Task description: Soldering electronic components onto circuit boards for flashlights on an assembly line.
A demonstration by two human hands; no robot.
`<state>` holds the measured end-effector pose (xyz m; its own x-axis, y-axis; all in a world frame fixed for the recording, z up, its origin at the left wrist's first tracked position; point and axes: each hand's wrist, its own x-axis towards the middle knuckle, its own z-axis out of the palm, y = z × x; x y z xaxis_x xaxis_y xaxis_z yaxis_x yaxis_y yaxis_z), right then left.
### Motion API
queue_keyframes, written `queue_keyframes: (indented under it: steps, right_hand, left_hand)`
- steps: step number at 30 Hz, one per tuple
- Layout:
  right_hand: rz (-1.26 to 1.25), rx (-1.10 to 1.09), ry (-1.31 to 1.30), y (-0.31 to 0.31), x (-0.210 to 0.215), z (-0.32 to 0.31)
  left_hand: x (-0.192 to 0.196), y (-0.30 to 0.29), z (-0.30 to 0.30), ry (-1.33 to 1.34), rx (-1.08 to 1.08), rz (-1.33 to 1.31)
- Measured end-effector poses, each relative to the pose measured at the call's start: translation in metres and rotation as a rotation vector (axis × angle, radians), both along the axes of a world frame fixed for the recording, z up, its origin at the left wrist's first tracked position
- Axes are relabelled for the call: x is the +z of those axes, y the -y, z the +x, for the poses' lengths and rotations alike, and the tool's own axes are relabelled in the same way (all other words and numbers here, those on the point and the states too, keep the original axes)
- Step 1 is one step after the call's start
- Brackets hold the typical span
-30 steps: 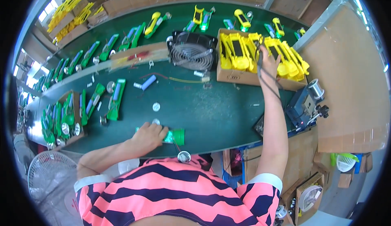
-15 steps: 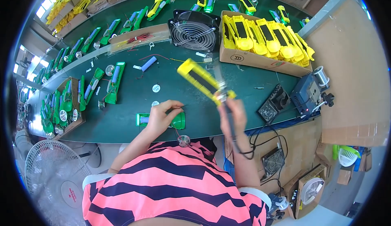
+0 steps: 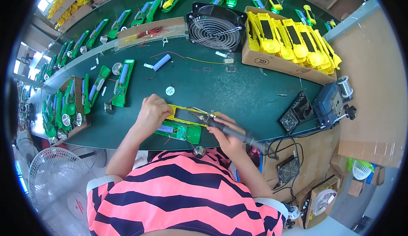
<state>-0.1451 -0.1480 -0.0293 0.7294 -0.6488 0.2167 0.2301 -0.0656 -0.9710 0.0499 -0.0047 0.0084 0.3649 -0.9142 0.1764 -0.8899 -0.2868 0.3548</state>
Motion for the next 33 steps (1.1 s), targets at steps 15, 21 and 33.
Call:
queue_keyframes:
  steps: [15, 21, 33]
  right_hand:
    - [0.45, 0.01, -0.205, 0.001, 0.003, 0.029]
    - [0.407, 0.0, -0.203, -0.002, 0.003, 0.031]
    - [0.279, -0.105, -0.039, -0.006, 0.007, 0.015]
  left_hand:
    - [0.0, 0.01, -0.005, -0.017, 0.015, 0.16]
    - [-0.002, 0.01, -0.006, 0.028, 0.023, 0.183]
    - [-0.001, 0.011, -0.006, 0.044, 0.019, 0.185]
